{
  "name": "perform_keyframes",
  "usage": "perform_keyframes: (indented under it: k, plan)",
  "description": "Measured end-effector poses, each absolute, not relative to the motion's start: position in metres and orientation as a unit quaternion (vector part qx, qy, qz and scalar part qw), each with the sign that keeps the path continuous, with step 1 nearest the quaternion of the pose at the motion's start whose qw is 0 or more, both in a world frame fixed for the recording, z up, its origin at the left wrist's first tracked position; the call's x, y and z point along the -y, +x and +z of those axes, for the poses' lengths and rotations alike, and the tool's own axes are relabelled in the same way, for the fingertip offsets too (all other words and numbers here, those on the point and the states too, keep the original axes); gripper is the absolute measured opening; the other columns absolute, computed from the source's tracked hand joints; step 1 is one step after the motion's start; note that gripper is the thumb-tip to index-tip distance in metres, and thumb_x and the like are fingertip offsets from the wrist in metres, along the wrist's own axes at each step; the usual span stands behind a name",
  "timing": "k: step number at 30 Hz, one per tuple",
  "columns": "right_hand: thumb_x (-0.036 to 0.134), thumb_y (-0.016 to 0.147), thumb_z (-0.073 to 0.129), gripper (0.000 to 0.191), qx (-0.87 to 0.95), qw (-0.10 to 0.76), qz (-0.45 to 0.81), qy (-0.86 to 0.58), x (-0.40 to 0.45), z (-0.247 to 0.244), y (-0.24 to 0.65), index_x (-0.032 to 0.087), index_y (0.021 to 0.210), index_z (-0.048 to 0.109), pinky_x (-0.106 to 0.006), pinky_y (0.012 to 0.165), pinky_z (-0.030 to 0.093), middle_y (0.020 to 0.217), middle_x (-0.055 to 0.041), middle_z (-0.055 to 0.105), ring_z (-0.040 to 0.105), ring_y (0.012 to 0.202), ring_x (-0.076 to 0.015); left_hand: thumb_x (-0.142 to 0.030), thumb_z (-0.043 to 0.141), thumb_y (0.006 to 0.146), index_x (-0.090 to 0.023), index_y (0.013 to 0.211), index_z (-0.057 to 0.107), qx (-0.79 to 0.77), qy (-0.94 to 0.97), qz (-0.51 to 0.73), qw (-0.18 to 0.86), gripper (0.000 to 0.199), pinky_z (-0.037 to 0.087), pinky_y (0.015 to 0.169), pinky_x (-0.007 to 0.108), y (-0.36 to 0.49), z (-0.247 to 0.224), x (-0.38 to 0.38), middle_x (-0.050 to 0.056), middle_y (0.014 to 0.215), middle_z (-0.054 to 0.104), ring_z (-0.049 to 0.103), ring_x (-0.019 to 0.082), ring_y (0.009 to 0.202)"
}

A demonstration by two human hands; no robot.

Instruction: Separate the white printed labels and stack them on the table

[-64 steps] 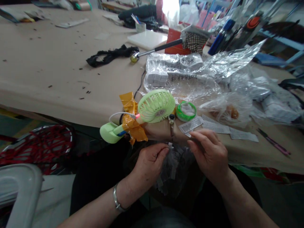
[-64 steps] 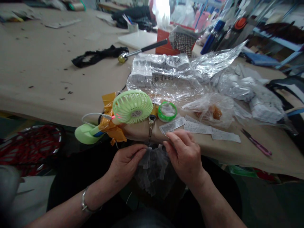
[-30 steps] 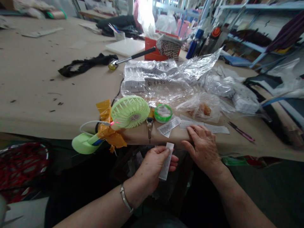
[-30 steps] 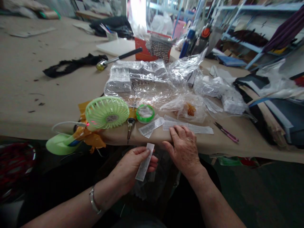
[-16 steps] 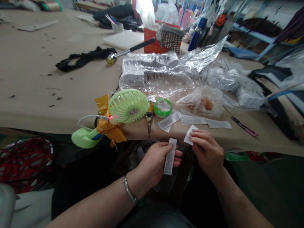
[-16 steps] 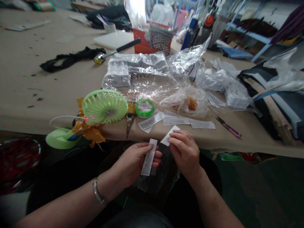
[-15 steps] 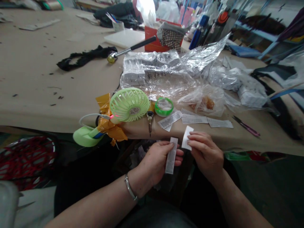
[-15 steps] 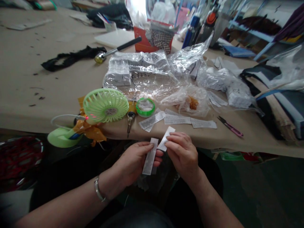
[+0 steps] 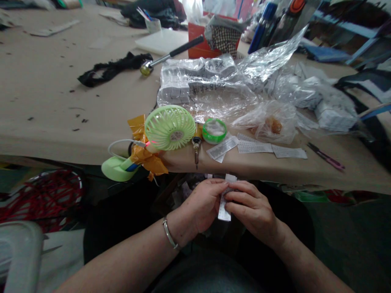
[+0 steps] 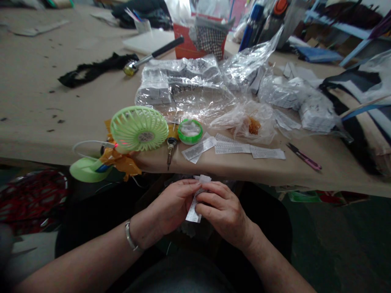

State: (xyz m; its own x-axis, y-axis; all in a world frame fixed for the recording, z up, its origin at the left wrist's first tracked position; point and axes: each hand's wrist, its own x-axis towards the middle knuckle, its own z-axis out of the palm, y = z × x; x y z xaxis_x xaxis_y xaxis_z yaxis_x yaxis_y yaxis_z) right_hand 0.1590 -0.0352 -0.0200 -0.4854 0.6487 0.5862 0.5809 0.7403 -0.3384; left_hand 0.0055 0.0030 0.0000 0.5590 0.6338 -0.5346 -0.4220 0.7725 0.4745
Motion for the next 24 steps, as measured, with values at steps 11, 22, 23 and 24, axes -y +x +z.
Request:
perform_keyframes:
  k: [11, 22, 23, 24]
  plan:
    - [0.011, 0.084, 0.061, 0.017, 0.858, 0.348, 0.073, -0.371, 0.039, -0.015, 0.156, 0.022, 0.095, 0.068, -0.037, 0.092, 0.054, 0.096, -0.0023, 0.073, 0.061, 0.108, -0.0208, -0.02, 0.072, 0.07, -0.01, 0.074, 0.066, -0.384, 0.143, 0.298, 0.862, 0.012, 0.039, 0.046, 0.016, 0.004, -0.006, 0.0, 0.002, 0.064, 0.062, 0.054, 0.007, 0.051]
    - [0.043, 0.09, 0.051, 0.056, 0.707, 0.168, -0.181, -0.662, 0.016, -0.022, 0.257, 0.009, 0.133, 0.046, -0.059, 0.099, 0.039, 0.132, -0.021, 0.053, 0.043, 0.126, -0.0379, -0.018, 0.055, 0.088, -0.009, 0.088, 0.06, -0.492, 0.183, 0.229, 0.82, 0.011, 0.055, 0.059, 0.025, 0.007, 0.004, -0.002, 0.009, 0.073, 0.071, 0.068, 0.015, 0.063]
    - [0.039, 0.092, 0.051, 0.05, 0.712, 0.161, -0.184, -0.658, 0.018, -0.025, 0.26, 0.009, 0.131, 0.049, -0.057, 0.099, 0.039, 0.131, -0.0195, 0.055, 0.045, 0.125, -0.0365, -0.018, 0.054, 0.088, -0.009, 0.088, 0.06, -0.493, 0.183, 0.228, 0.82, 0.011, 0.055, 0.058, 0.025, 0.008, 0.004, -0.002, 0.009, 0.073, 0.07, 0.068, 0.015, 0.063]
    - [0.034, 0.092, 0.051, 0.044, 0.717, 0.165, -0.187, -0.651, 0.02, -0.027, 0.263, 0.01, 0.129, 0.052, -0.055, 0.1, 0.04, 0.129, -0.0179, 0.057, 0.047, 0.123, -0.0345, -0.018, 0.054, 0.088, -0.009, 0.087, 0.06, -0.493, 0.182, 0.228, 0.82, 0.01, 0.055, 0.058, 0.025, 0.008, 0.003, -0.001, 0.009, 0.072, 0.07, 0.068, 0.015, 0.063]
